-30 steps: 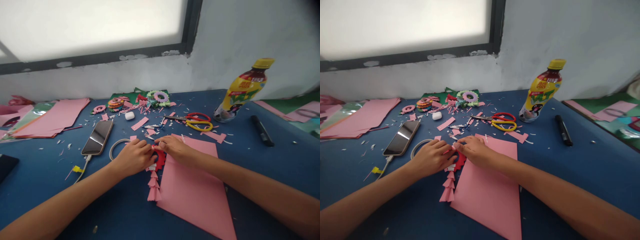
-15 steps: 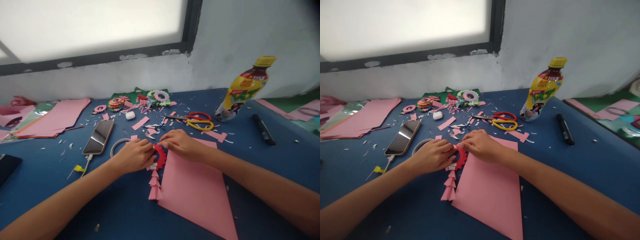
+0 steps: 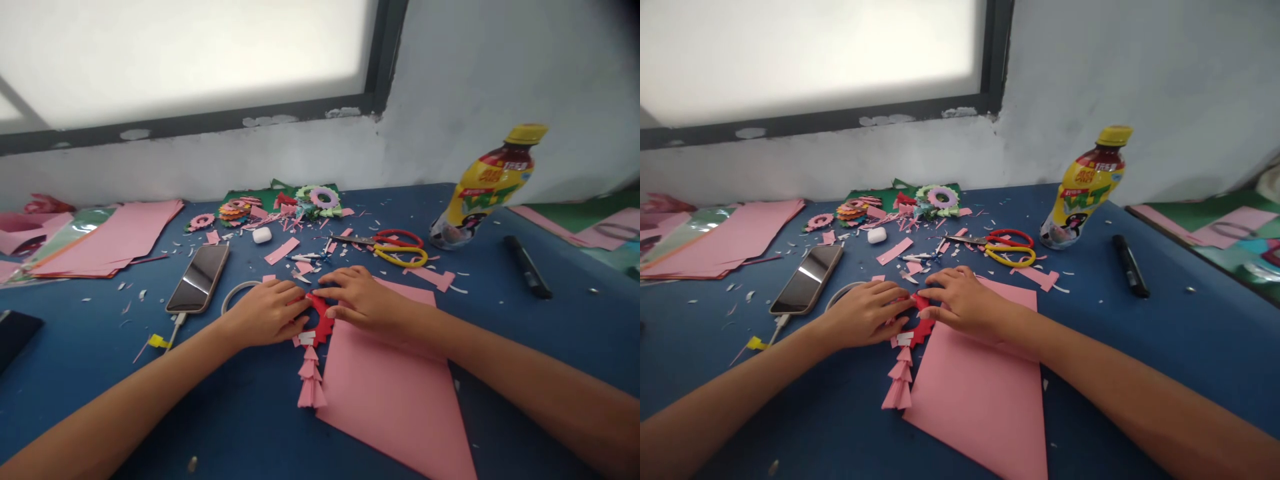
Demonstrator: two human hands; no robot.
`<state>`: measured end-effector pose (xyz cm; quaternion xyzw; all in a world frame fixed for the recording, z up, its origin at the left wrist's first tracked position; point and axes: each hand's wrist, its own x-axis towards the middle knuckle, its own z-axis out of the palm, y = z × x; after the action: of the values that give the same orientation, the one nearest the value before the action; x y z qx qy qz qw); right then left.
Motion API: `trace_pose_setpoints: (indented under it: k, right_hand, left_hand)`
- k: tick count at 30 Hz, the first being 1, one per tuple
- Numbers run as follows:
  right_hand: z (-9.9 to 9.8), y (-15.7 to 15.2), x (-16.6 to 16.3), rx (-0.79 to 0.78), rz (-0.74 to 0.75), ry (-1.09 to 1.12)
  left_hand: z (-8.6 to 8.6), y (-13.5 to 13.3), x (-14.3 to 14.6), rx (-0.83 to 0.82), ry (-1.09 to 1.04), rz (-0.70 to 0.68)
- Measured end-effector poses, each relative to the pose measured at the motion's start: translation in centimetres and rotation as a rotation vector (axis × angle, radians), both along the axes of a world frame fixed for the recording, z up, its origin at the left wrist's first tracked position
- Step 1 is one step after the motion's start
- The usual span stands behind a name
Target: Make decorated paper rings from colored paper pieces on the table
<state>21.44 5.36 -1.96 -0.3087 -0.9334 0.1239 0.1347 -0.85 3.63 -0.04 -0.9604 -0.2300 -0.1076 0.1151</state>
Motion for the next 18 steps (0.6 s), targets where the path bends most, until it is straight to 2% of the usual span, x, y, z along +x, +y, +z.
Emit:
trace_pose_setpoints:
  k: [9,18]
  right_hand:
    - [0.06,-0.07,0.03,0.004,0.013,-0.016]
    - [0.52,0.18,0.49,0.16,0.094,-0.124]
  left_hand:
    - [0.06,0.02,-0.13,-0.043,-0.007,0.021]
    - [-0.09,0.27,-0.52,-0.076,-0.055,0.002]
